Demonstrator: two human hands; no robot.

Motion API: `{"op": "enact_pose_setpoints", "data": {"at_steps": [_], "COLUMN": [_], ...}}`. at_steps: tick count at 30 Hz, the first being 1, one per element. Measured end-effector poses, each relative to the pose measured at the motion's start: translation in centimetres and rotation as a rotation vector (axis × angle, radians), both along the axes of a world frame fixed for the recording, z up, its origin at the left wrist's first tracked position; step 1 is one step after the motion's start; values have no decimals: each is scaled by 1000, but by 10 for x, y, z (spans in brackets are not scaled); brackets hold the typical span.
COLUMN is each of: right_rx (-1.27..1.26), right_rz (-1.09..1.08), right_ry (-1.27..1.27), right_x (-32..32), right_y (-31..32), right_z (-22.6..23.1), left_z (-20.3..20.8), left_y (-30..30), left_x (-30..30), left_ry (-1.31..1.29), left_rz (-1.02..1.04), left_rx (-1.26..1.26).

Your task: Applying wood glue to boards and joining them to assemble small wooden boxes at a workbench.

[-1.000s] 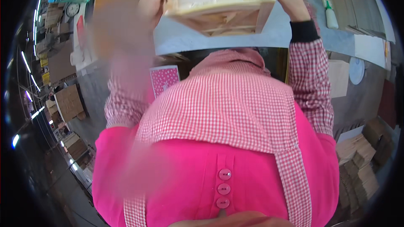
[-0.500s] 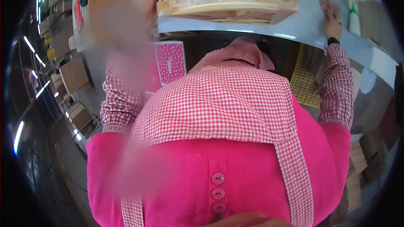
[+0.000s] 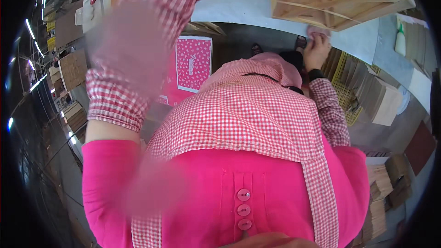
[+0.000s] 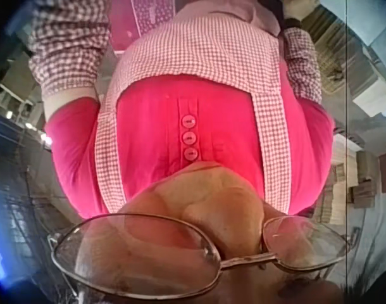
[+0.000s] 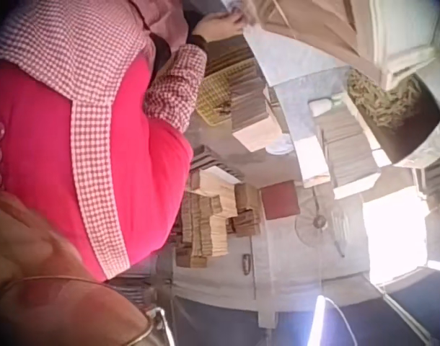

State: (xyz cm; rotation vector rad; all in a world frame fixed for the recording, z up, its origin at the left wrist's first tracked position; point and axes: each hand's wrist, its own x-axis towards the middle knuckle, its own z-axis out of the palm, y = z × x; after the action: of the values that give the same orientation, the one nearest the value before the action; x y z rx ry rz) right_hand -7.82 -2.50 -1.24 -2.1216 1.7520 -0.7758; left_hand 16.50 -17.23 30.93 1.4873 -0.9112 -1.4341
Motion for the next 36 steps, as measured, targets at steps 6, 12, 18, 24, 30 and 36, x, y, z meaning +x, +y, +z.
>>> {"op": "enact_pose_setpoints", "data": {"at_steps": [6, 12, 18, 24, 30, 36], "right_rx": [116, 36, -23, -22, -178, -148], "right_rz": [156, 645, 309, 174, 733, 595], "right_ry": [-24, -124, -116, -97, -89, -265], "right_x": [101, 218, 190, 243, 298, 150], "right_y": [8, 35, -27, -119, -2, 8], "right_z": [7, -32, -33, -31, -39, 18], "left_z": [25, 31, 25, -18, -7, -12], "left_y": [-83, -109, -89, -68, -66, -39], "left_x": [-43, -53, -17, 9, -8, 11], "left_ry": [80, 30, 20, 48, -10, 702], "left_rz": [130, 442, 257, 19, 74, -394], "left_rx": [280, 766, 430, 189, 184, -79]}}
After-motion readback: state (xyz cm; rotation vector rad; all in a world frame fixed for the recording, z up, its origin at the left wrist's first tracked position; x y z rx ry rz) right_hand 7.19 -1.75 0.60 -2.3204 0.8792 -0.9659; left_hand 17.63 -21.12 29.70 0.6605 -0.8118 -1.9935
